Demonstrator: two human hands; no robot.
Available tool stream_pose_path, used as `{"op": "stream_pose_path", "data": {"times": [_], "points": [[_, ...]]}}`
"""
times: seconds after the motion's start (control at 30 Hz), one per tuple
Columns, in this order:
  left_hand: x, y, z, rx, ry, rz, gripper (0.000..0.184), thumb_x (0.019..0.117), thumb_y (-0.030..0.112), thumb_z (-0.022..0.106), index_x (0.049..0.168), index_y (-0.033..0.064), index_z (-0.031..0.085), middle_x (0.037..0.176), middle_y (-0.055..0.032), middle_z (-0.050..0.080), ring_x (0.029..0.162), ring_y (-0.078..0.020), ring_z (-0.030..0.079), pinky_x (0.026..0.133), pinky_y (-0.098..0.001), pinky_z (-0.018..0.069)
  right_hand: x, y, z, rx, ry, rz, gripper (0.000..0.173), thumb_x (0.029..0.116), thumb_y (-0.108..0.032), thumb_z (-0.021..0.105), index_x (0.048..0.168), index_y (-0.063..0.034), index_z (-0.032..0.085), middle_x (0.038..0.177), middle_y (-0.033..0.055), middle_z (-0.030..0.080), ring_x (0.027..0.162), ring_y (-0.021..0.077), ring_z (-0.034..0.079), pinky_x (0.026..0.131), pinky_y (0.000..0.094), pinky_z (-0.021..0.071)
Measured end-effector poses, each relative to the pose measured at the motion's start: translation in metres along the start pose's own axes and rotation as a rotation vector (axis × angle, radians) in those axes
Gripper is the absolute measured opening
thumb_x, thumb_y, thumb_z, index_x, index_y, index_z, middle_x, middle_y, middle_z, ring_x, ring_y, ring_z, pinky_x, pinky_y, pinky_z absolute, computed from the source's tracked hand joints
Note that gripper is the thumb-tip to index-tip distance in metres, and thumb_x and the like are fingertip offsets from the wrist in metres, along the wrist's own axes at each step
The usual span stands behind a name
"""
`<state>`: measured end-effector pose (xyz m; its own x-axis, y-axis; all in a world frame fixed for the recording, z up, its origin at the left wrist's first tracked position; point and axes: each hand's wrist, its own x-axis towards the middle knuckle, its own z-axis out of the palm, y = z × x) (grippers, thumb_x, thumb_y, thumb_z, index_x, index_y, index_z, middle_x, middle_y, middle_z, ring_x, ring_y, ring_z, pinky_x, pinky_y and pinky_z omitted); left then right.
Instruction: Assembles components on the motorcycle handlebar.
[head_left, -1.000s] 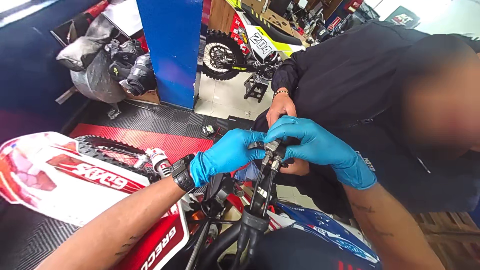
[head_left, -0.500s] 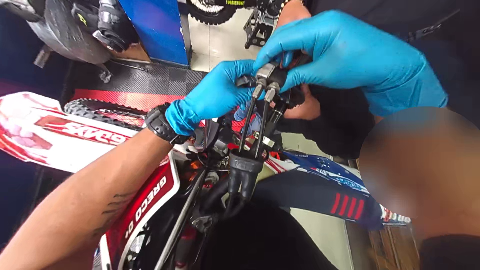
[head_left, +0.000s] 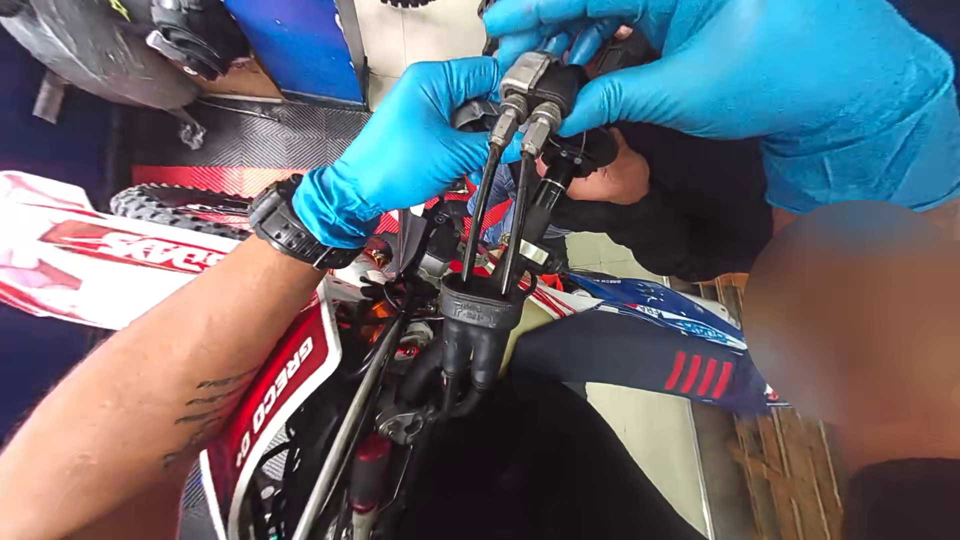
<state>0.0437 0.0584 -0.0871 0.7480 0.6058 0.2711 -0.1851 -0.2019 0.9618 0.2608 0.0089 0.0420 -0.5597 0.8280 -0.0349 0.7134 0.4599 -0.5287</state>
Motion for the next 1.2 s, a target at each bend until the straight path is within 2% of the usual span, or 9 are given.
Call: {"op": "stream_pose_path", "data": {"times": [0.07,0.2,0.4,0.5,0.63,0.77,0.93,1.03,1.2], "points": [[-0.001,0.001,0.001,-0.002,0.0,-0.004,0.024,0.0908,0.006,0.074,0.114,0.0104,0.07,0.092,0.0079,0.072,0.071,0.0006,0.067,0.061,-0.0161,0.0579,-0.022,-0.006,0.005,-0.071,0.182,0.006,0.048,0.0964,-0.035,0.069,0.138,-0.011,0.063,0.121,-0.0002,0.067,0.107,0.0053,0.064,0.089,0.0222,0.0557],[-0.001,0.002,0.0,-0.008,0.001,-0.016,0.024,0.089,0.003,0.073,0.112,0.0097,0.071,0.088,0.0058,0.071,0.067,-0.0001,0.063,0.059,-0.0164,0.0553,-0.082,-0.055,0.075,0.043,0.673,0.281,0.014,0.0985,-0.009,0.064,0.108,-0.002,0.07,0.101,0.0013,0.071,0.088,0.004,0.067,0.078,0.021,0.0576],[-0.004,0.026,0.0,0.068,-0.018,-0.157,0.031,0.0925,0.001,0.067,0.121,0.0121,0.07,0.086,0.0015,0.071,0.063,-0.0046,0.063,0.054,-0.0187,0.0542,-0.104,-0.061,0.165,0.314,0.896,0.225,0.015,0.0967,-0.009,0.066,0.103,0.003,0.073,0.099,0.0082,0.073,0.089,0.0093,0.069,0.08,0.0244,0.0603],[-0.003,0.034,-0.01,0.069,-0.107,-0.235,0.036,0.0983,0.001,0.061,0.131,0.0127,0.067,0.09,-0.0002,0.072,0.065,-0.0045,0.064,0.056,-0.0181,0.054,-0.111,-0.05,0.164,0.389,0.927,0.244,0.017,0.0981,-0.007,0.062,0.108,0.0028,0.073,0.103,0.0095,0.073,0.091,0.0128,0.07,0.081,0.0275,0.0607],[-0.002,0.05,-0.022,-0.082,-0.142,-0.388,0.033,0.1055,0.005,0.042,0.124,0.0104,0.069,0.086,0.001,0.073,0.065,-0.0031,0.065,0.059,-0.018,0.0564,-0.113,-0.035,0.168,0.595,0.881,0.335,0.02,0.1011,-0.009,0.06,0.114,0.0026,0.071,0.105,0.0104,0.074,0.092,0.0165,0.072,0.083,0.0319,0.0622],[0.006,0.073,-0.023,-0.003,-0.056,-0.511,0.052,0.112,0.045,0.026,0.121,0.0143,0.067,0.07,0.0028,0.064,0.052,-0.0035,0.057,0.047,-0.0186,0.0502,-0.092,-0.022,0.176,0.93,0.846,0.484,0.031,0.1076,-0.019,0.05,0.12,0.0015,0.069,0.108,0.01,0.074,0.095,0.0179,0.072,0.084,0.0341,0.0613],[0.021,0.111,-0.003,0.304,-0.133,-0.474,0.028,0.1062,0.028,0.056,0.11,0.0088,0.076,0.085,-0.0042,0.074,0.056,-0.0069,0.061,0.046,-0.0197,0.0489,-0.05,-0.015,0.189,1.566,0.934,0.287,0.047,0.1129,-0.03,0.032,0.133,0.0059,0.054,0.122,0.0164,0.068,0.111,0.0229,0.068,0.095,0.0373,0.0575],[0.025,0.126,0.006,0.394,-0.119,-0.481,0.024,0.1049,0.019,0.057,0.113,0.0071,0.076,0.082,-0.0041,0.07,0.05,-0.0062,0.054,0.041,-0.0188,0.0445,-0.037,-0.023,0.184,1.775,0.973,0.218,0.049,0.1129,-0.033,0.031,0.139,0.0026,0.051,0.129,0.017,0.067,0.119,0.0242,0.065,0.103,0.0387,0.0528],[0.026,0.122,0.0,0.407,-0.099,-0.473,0.023,0.1033,0.015,0.059,0.118,0.0067,0.075,0.081,-0.0041,0.069,0.051,-0.0072,0.054,0.043,-0.0198,0.0458,-0.029,-0.02,0.177,1.909,1.036,0.235,0.038,0.1111,-0.031,0.041,0.132,-0.0037,0.057,0.115,0.012,0.069,0.105,0.0201,0.068,0.092,0.0357,0.0565]]}}
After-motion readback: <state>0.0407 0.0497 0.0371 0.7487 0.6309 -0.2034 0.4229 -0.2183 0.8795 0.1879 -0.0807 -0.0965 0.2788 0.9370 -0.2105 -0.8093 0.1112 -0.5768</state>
